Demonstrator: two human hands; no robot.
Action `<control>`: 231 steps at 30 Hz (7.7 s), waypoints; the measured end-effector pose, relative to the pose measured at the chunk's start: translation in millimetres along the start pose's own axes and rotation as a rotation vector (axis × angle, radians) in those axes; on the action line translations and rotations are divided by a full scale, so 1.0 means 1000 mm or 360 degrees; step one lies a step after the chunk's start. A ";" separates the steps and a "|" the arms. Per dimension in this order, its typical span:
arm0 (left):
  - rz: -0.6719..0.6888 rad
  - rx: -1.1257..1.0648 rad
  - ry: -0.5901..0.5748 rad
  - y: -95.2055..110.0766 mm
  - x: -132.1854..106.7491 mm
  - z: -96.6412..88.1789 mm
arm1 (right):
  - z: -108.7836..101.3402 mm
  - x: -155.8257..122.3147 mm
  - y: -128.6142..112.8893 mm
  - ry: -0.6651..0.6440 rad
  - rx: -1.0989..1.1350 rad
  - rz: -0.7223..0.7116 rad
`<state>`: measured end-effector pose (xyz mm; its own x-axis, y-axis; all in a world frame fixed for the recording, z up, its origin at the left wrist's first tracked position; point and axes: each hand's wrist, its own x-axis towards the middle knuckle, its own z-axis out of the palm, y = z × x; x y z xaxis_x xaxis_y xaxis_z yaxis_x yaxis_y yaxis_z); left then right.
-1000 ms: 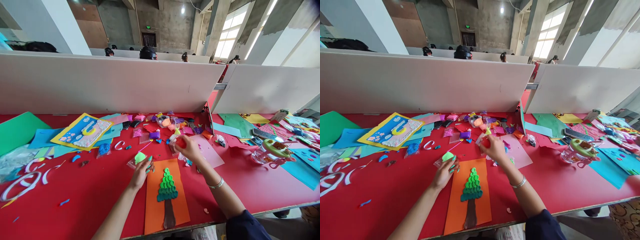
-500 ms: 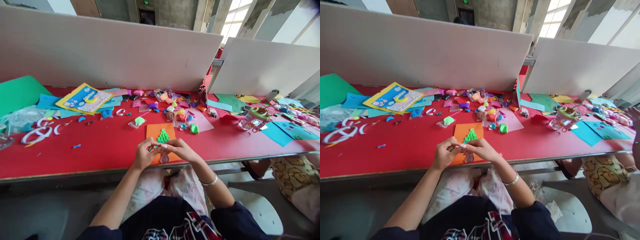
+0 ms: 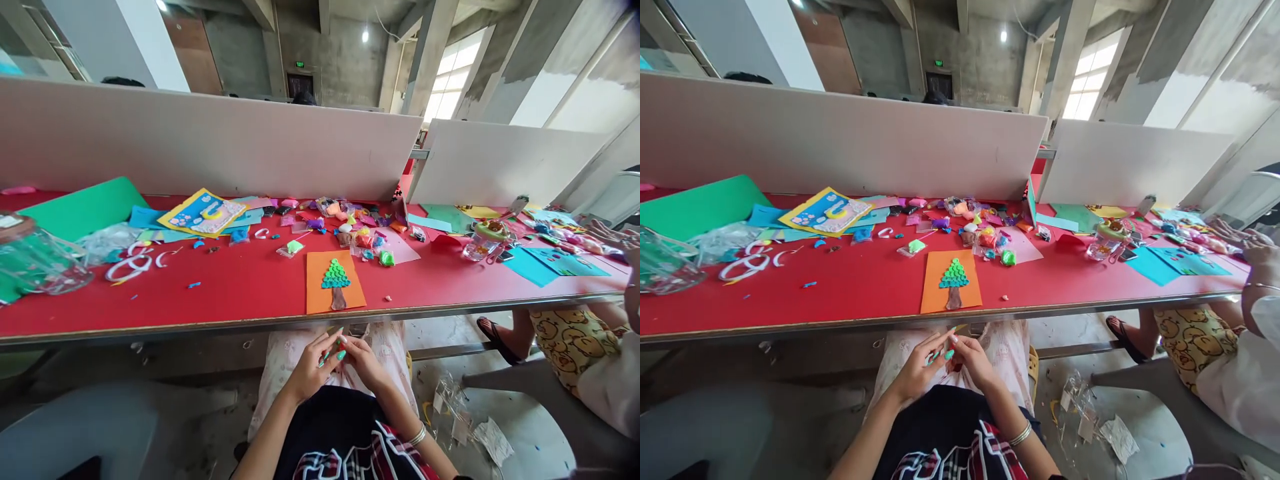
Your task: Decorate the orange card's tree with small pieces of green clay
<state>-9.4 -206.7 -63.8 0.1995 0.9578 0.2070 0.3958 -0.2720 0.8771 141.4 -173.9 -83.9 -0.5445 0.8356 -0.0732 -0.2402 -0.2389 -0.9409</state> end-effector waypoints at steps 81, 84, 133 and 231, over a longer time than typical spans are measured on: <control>0.0213 0.0701 0.0396 -0.024 0.181 -0.054 | -0.079 0.147 -0.106 0.0125 -0.1048 -0.0406; 0.0206 0.0682 0.0367 -0.026 0.182 -0.053 | -0.080 0.147 -0.107 0.0095 -0.1095 -0.0405; 0.0508 0.1242 0.0610 -0.028 0.177 -0.043 | -0.081 0.147 -0.106 0.0214 -0.0922 -0.0388; 0.0471 0.1291 0.0584 -0.020 0.172 -0.042 | -0.072 0.136 -0.116 0.0099 -0.0487 -0.0293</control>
<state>-20.3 -32.9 -27.6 0.1515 0.7711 0.6185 0.9058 -0.3587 0.2254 153.3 2.9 -8.9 -0.4626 0.8814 0.0954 -0.0726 0.0697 -0.9949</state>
